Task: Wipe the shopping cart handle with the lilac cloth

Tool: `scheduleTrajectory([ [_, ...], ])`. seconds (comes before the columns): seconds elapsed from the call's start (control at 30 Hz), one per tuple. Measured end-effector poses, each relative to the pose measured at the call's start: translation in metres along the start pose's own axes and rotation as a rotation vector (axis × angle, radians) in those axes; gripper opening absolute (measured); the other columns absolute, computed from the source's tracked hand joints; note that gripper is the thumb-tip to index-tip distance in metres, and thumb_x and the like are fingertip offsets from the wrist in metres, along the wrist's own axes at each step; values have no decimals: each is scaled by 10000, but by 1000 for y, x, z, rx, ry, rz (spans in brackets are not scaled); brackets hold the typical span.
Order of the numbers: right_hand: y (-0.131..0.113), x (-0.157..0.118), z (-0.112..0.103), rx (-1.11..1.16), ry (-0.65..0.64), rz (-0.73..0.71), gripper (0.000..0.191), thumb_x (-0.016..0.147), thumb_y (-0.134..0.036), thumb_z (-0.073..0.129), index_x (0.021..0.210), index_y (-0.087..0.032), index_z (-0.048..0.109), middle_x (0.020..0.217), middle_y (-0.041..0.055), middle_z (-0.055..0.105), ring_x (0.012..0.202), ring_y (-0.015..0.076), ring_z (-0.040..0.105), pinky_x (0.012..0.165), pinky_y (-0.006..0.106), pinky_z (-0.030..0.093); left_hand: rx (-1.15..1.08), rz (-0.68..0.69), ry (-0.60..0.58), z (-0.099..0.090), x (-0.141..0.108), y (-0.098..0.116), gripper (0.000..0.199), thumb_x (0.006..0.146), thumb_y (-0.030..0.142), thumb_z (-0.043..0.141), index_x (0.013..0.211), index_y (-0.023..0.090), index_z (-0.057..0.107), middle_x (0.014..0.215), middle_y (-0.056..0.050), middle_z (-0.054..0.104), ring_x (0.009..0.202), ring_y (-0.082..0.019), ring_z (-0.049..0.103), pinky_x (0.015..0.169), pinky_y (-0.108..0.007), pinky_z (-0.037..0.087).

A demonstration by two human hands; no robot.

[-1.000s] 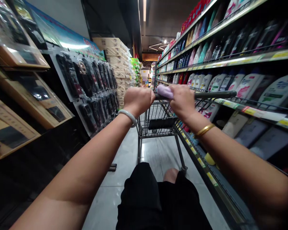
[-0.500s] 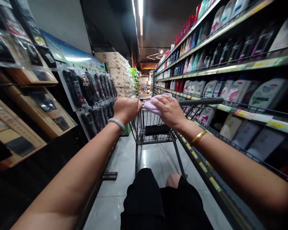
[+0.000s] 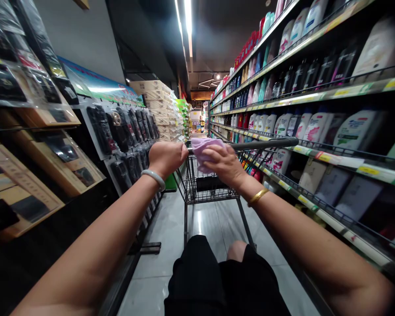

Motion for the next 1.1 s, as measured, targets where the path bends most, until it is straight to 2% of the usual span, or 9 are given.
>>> scheduleTrajectory([
  [0.17, 52, -22, -33, -55, 292, 314, 217, 1011, -443, 637, 1017, -288, 789, 1360, 83, 685, 1358, 309, 537, 1166, 523, 396, -3, -19, -14, 2, -1, -4, 590, 1047, 410, 285, 843, 169, 783, 790, -166, 762, 684, -273, 658, 612, -369, 144],
  [0.33, 35, -9, -21, 61, 66, 24, 150, 1001, -403, 663, 1053, -336, 787, 1413, 4, 699, 1408, 264, 547, 1232, 517, 364, -5, -14, -3, 2, -1, -6, 596, 1045, 420, 285, 835, 171, 783, 796, -168, 756, 676, -270, 635, 612, -366, 160],
  [0.5, 90, -22, -56, 109, 284, 300, 254, 944, -208, 567, 1085, -206, 778, 1297, 117, 759, 1241, 276, 670, 1116, 469, 488, 9, -23, -5, -1, -3, -11, 616, 1044, 432, 262, 807, 171, 768, 778, -159, 750, 679, -265, 636, 599, -373, 140],
  [0.63, 97, -16, -58, 176, 47, 164, 366, 871, -228, 596, 1197, -251, 763, 1280, 60, 777, 1171, 293, 694, 1055, 459, 514, 40, -32, -25, -2, -6, -16, 627, 1039, 435, 249, 800, 176, 768, 774, -148, 749, 671, -259, 632, 593, -368, 143],
  [0.7, 107, -15, -60, 189, -25, 234, 333, 838, -245, 599, 1119, -234, 779, 1174, 64, 801, 1047, 294, 715, 933, 429, 548, 44, -45, -27, -4, -8, -18, 628, 1036, 443, 251, 793, 179, 767, 755, -144, 739, 656, -255, 622, 593, -366, 151],
  [0.77, 116, -16, -68, 138, 0, 370, 279, 813, -262, 602, 1017, -206, 784, 1050, 85, 807, 941, 299, 713, 833, 416, 545, 47, -46, -24, -8, -10, -20, 629, 1033, 447, 251, 784, 181, 764, 738, -144, 727, 649, -258, 611, 595, -367, 157],
  [0.83, 109, -16, -74, 107, 32, 353, 290, 828, -280, 591, 1032, -206, 784, 1068, 92, 803, 976, 304, 707, 853, 425, 539, 55, -40, -29, -11, -13, -21, 625, 1032, 445, 248, 779, 184, 757, 734, -142, 721, 653, -262, 607, 597, -372, 153],
  [0.97, 83, -17, -77, 214, 3, 110, 364, 880, -296, 560, 1180, -255, 763, 1249, 57, 776, 1130, 278, 685, 958, 431, 538, 53, -47, -54, -13, -18, -28, 615, 1034, 433, 238, 786, 183, 741, 731, -138, 711, 641, -252, 595, 611, -382, 131],
  [1.1, 105, -32, -90, 91, 94, 371, 281, 862, -317, 589, 1038, -209, 778, 1056, 101, 793, 946, 297, 703, 820, 434, 545, -1, -60, -36, -12, -20, -37, 576, 1031, 435, 268, 766, 177, 709, 738, -150, 699, 635, -247, 562, 643, -391, 108],
])
Point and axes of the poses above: each hand's wrist, its own x-axis towards the middle knuckle, its own z-axis out of the palm, y = z × x, the point moved 8 cm from there along x, towards the middle knuckle
